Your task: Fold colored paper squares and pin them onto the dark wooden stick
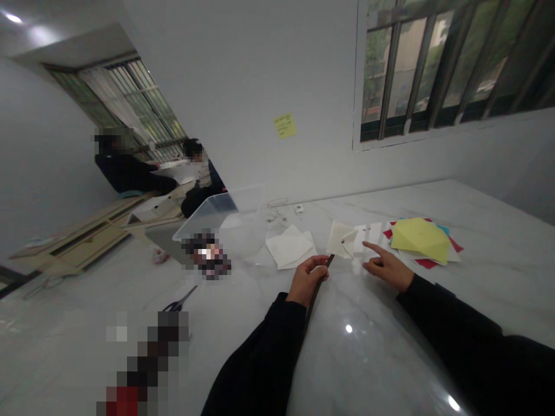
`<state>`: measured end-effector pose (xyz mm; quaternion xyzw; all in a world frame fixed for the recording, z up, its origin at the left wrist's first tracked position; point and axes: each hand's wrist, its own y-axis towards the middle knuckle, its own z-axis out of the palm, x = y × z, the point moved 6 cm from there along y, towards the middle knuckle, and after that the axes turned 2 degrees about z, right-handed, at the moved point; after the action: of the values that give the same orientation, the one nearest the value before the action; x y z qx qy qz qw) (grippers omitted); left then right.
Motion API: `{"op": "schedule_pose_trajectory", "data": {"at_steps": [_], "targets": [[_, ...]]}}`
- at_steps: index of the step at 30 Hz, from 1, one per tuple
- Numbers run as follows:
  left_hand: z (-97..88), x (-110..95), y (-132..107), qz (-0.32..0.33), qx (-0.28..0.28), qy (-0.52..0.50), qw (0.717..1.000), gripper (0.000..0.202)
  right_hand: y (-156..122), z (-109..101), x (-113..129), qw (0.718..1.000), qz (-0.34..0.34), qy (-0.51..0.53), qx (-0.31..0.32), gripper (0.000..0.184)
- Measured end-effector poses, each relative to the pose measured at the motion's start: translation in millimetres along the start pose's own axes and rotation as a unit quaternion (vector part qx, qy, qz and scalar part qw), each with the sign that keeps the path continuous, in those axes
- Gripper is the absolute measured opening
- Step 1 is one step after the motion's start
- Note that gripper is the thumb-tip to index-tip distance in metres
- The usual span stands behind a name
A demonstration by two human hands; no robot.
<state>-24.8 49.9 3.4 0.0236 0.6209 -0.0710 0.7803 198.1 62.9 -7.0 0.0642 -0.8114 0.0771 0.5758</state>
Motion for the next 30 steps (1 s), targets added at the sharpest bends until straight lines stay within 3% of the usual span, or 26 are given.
{"op": "schedule_pose_trajectory", "data": {"at_steps": [2,4,6,8,10,12,16,19,23,28,30], "targets": [[2.6,-1,-1,0.002,0.01,0.011,1.0,0.029,-2,-2,-1,0.997,0.04,0.061,-0.035,0.1],[4.9,-2,-3,0.005,0.017,0.022,1.0,0.028,-8,7,4,0.992,0.067,0.11,-0.012,0.102],[5.8,-3,-4,0.008,0.019,0.027,0.999,0.028,-17,29,14,0.982,0.066,0.131,0.12,0.088],[4.9,-2,-4,0.01,0.013,0.029,0.999,0.028,-33,54,26,0.949,0.047,0.122,0.288,0.065],[3.4,-2,-3,0.009,0.006,0.029,1.0,0.029,-44,66,32,0.923,0.025,0.113,0.367,0.05],[2.3,-1,-3,0.009,0.001,0.028,1.0,0.029,-40,63,31,0.936,0.013,0.12,0.332,0.043],[2.0,-4,-1,0.015,-0.004,0.027,0.999,0.029,-13,33,12,0.978,0.03,0.126,0.166,0.041],[2.5,-6,0,0.013,-0.003,0.029,0.999,0.03,2,0,1,0.994,0.027,0.108,0.013,0.054],[3.4,-7,1,0.005,0.004,0.025,1.0,0.031,6,-29,-1,0.986,0.006,0.092,-0.139,0.076],[8.2,-8,-1,-0.002,0.034,0.039,0.999,0.03,-2,-35,16,0.975,-0.071,-0.04,-0.206,0.069],[8.8,-8,-1,-0.002,0.039,0.046,0.998,0.029,-3,-30,20,0.976,-0.081,-0.111,-0.172,0.052]]}}
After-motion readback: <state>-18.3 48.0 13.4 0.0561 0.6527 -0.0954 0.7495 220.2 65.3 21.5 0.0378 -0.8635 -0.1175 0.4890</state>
